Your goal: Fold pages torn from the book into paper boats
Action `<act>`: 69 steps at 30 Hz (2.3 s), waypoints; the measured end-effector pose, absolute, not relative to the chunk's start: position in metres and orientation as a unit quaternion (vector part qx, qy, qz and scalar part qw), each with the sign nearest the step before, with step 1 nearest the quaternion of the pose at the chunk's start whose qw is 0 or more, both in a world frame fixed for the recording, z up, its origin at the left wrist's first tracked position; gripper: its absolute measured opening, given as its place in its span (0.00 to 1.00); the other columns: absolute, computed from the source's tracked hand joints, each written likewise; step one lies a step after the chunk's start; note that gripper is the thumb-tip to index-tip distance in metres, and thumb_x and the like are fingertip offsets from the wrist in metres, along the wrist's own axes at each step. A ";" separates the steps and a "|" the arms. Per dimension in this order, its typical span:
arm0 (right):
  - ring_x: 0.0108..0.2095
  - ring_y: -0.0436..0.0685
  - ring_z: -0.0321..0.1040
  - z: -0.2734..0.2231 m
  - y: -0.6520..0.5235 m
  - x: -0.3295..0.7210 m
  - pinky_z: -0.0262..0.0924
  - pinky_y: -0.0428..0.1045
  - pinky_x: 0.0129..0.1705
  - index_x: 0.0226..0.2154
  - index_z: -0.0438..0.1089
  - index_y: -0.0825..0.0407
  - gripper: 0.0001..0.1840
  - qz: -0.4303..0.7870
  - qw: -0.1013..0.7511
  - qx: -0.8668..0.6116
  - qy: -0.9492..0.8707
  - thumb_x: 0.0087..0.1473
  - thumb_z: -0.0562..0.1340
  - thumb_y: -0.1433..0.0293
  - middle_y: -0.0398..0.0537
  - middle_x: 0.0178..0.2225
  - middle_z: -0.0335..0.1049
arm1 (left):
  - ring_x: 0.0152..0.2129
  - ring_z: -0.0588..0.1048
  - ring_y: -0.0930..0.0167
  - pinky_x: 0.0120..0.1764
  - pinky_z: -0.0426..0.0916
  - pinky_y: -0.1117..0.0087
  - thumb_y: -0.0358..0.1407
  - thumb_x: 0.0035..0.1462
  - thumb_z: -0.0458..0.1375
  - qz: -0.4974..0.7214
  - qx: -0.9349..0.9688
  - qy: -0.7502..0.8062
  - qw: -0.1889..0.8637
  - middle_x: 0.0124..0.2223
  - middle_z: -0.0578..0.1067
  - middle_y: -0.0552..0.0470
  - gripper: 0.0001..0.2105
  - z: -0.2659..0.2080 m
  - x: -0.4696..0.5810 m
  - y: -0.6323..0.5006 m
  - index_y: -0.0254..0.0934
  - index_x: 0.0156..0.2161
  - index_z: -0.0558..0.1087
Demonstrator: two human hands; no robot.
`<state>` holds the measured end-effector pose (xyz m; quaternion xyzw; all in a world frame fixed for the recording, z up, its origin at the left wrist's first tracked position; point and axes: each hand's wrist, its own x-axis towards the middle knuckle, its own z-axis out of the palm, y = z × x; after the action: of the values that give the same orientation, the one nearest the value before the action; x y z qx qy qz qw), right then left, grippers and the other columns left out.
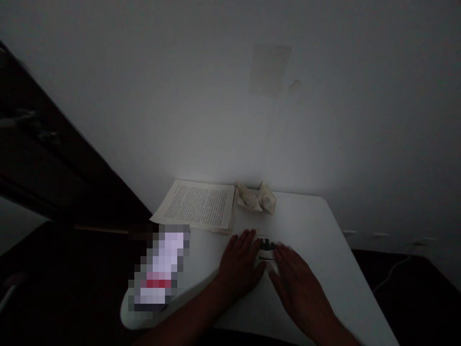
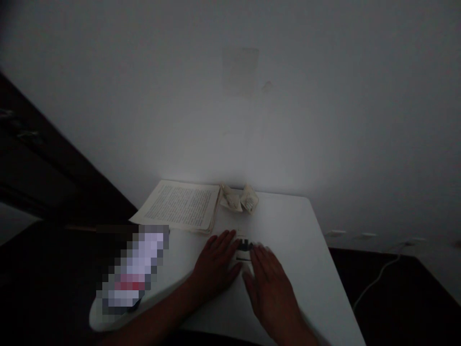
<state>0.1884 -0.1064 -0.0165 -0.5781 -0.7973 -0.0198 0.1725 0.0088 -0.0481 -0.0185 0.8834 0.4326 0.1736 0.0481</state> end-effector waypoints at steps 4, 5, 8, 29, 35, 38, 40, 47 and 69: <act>0.62 0.63 0.44 -0.018 -0.102 0.159 0.51 0.60 0.59 0.62 0.45 0.59 0.35 0.044 0.139 -0.550 -0.822 0.58 0.51 0.59 0.57 0.62 0.46 | 0.59 0.54 0.62 0.57 0.51 0.57 0.43 0.60 0.45 0.143 0.894 0.425 0.032 0.62 0.55 0.43 0.24 -0.025 0.007 -0.046 0.32 0.59 0.57; 0.62 0.63 0.42 -0.019 -0.100 0.155 0.50 0.60 0.59 0.62 0.41 0.59 0.36 0.059 0.132 -0.546 -0.825 0.58 0.51 0.58 0.57 0.63 0.43 | 0.59 0.53 0.62 0.57 0.51 0.58 0.42 0.61 0.45 0.134 0.896 0.421 0.030 0.63 0.55 0.43 0.24 -0.026 0.006 -0.045 0.32 0.59 0.56; 0.62 0.64 0.40 -0.021 -0.093 0.153 0.48 0.60 0.60 0.63 0.38 0.60 0.40 0.078 0.128 -0.542 -0.827 0.57 0.51 0.55 0.59 0.63 0.40 | 0.60 0.52 0.61 0.57 0.50 0.58 0.46 0.60 0.45 0.124 0.901 0.414 0.034 0.63 0.53 0.43 0.27 -0.028 0.005 -0.044 0.32 0.60 0.55; 0.64 0.60 0.35 -0.014 -0.055 0.176 0.37 0.59 0.62 0.62 0.42 0.58 0.40 0.069 0.094 -0.543 -0.832 0.55 0.50 0.52 0.54 0.64 0.38 | 0.61 0.49 0.63 0.59 0.47 0.58 0.43 0.58 0.46 0.143 0.893 0.424 0.053 0.64 0.51 0.44 0.30 -0.024 0.004 -0.047 0.31 0.62 0.49; 0.64 0.59 0.34 -0.019 -0.061 0.185 0.35 0.59 0.62 0.62 0.43 0.56 0.35 0.034 0.087 -0.550 -0.830 0.58 0.48 0.55 0.51 0.64 0.40 | 0.60 0.52 0.62 0.58 0.49 0.57 0.46 0.60 0.44 0.161 0.887 0.431 0.030 0.63 0.53 0.43 0.29 -0.021 0.006 -0.048 0.31 0.61 0.52; 0.64 0.59 0.33 -0.020 -0.067 0.192 0.35 0.59 0.62 0.62 0.42 0.56 0.36 0.018 0.079 -0.553 -0.829 0.58 0.47 0.55 0.51 0.64 0.39 | 0.59 0.53 0.62 0.58 0.49 0.56 0.49 0.60 0.43 0.164 0.886 0.432 0.028 0.63 0.54 0.43 0.29 -0.021 0.006 -0.049 0.31 0.60 0.54; 0.64 0.59 0.33 -0.020 -0.071 0.196 0.36 0.59 0.62 0.63 0.41 0.56 0.37 0.008 0.077 -0.555 -0.828 0.58 0.47 0.53 0.51 0.64 0.39 | 0.59 0.53 0.61 0.58 0.49 0.56 0.51 0.59 0.43 0.166 0.887 0.431 0.026 0.63 0.54 0.42 0.31 -0.021 0.005 -0.049 0.31 0.60 0.54; 0.64 0.61 0.33 -0.024 -0.087 0.207 0.39 0.61 0.62 0.63 0.37 0.55 0.41 -0.005 0.084 -0.558 -0.826 0.56 0.48 0.50 0.51 0.64 0.37 | 0.60 0.53 0.62 0.58 0.50 0.56 0.51 0.59 0.43 0.162 0.886 0.433 0.025 0.63 0.53 0.43 0.30 -0.022 0.005 -0.049 0.32 0.60 0.54; 0.63 0.60 0.37 -0.017 -0.075 0.173 0.42 0.59 0.62 0.63 0.39 0.57 0.38 0.051 0.120 -0.503 -0.854 0.56 0.54 0.61 0.53 0.64 0.39 | 0.60 0.52 0.62 0.58 0.46 0.55 0.56 0.53 0.49 0.150 0.898 0.394 0.125 0.64 0.52 0.45 0.38 -0.016 -0.009 -0.037 0.36 0.63 0.47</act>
<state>0.1727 -0.0747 -0.0172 -0.5032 -0.8543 0.0515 0.1200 -0.0094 -0.0366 -0.0162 0.8983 0.3937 0.1500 0.1247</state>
